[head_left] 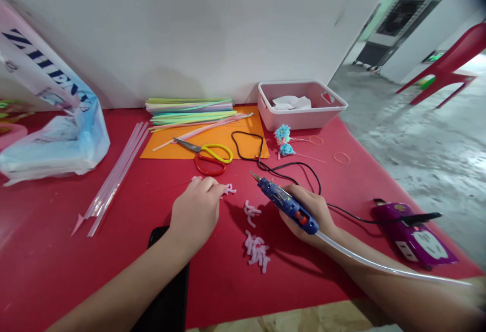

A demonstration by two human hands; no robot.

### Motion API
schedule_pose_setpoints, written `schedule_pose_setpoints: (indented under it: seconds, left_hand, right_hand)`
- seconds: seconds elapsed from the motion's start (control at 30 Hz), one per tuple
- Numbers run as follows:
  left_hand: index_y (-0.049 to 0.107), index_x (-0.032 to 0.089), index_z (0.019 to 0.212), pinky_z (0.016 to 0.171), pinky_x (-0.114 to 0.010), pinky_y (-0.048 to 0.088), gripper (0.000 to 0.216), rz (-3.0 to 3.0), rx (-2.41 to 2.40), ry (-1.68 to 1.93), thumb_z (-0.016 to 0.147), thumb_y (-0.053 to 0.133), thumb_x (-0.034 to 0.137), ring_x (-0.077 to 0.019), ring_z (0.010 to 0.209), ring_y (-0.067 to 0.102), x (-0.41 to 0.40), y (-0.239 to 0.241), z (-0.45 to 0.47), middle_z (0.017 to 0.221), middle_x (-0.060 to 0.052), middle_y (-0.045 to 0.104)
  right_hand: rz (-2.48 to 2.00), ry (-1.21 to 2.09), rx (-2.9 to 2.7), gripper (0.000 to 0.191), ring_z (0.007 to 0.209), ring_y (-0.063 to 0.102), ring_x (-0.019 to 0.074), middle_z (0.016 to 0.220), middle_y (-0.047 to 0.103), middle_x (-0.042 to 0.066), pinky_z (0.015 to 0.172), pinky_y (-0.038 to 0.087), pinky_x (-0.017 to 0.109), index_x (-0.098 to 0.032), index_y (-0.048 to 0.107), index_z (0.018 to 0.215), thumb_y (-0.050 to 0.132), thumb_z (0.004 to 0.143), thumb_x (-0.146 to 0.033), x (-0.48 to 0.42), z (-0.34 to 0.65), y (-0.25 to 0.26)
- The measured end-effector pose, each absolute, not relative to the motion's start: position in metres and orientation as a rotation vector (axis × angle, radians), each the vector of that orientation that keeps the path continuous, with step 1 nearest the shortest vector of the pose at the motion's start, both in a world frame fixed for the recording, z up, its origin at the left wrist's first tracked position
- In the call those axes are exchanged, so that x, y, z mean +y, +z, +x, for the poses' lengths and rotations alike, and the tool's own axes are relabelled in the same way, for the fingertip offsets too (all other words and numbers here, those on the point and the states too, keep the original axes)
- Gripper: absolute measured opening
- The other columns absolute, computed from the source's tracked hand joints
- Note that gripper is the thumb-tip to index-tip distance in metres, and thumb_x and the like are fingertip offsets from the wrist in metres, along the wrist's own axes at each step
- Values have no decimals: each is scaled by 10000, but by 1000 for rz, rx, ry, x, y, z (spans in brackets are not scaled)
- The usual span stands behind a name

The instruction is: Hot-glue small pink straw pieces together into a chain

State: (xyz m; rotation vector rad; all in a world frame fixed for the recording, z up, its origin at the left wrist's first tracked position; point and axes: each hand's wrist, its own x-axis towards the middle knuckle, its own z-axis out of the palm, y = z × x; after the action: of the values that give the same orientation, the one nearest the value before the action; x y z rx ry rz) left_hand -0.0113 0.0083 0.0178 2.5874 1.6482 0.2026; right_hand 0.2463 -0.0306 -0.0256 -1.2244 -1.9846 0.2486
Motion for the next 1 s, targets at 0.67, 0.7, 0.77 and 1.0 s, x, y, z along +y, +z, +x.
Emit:
schedule_pose_setpoints:
  seconds: [0.67, 0.7, 0.77, 1.0]
  left_hand:
    - [454, 25, 1425, 930, -588, 508, 959, 2068, 1981, -134, 752, 606, 692, -513, 1213, 600, -78, 10, -110, 1330, -369, 591]
    - [448, 52, 1431, 968, -599, 495, 963, 1947, 1963, -102, 734, 637, 688, -514, 1287, 552, -73, 14, -107, 1402, -361, 550]
    - [482, 155, 1406, 980, -601, 495, 929, 1724, 1921, -11, 673, 733, 668, -498, 1238, 605, -65, 20, -101, 1357, -284, 629]
    - [733, 196, 956, 843, -436, 610, 398, 1028, 1606, 578, 691, 848, 471, -343, 928, 760, -51, 23, -91, 949, -111, 813]
  right_hand:
    - [-1271, 239, -1993, 215, 607, 614, 161, 771, 672, 24, 597, 489, 265, -238, 553, 967, 592, 773, -154, -30, 245, -23]
    - [-1266, 239, -1995, 215, 617, 618, 164, 775, 675, 25, 606, 492, 268, -239, 555, 968, 595, 772, -160, -31, 245, -23]
    - [-1264, 243, -1996, 214, 623, 619, 166, 775, 680, 23, 613, 491, 270, -240, 559, 963, 595, 766, -166, -32, 244, -23]
    - [-1410, 351, -1917, 121, 504, 536, 123, 665, 636, -30, 528, 425, 241, -226, 575, 925, 605, 811, -199, -30, 240, -18]
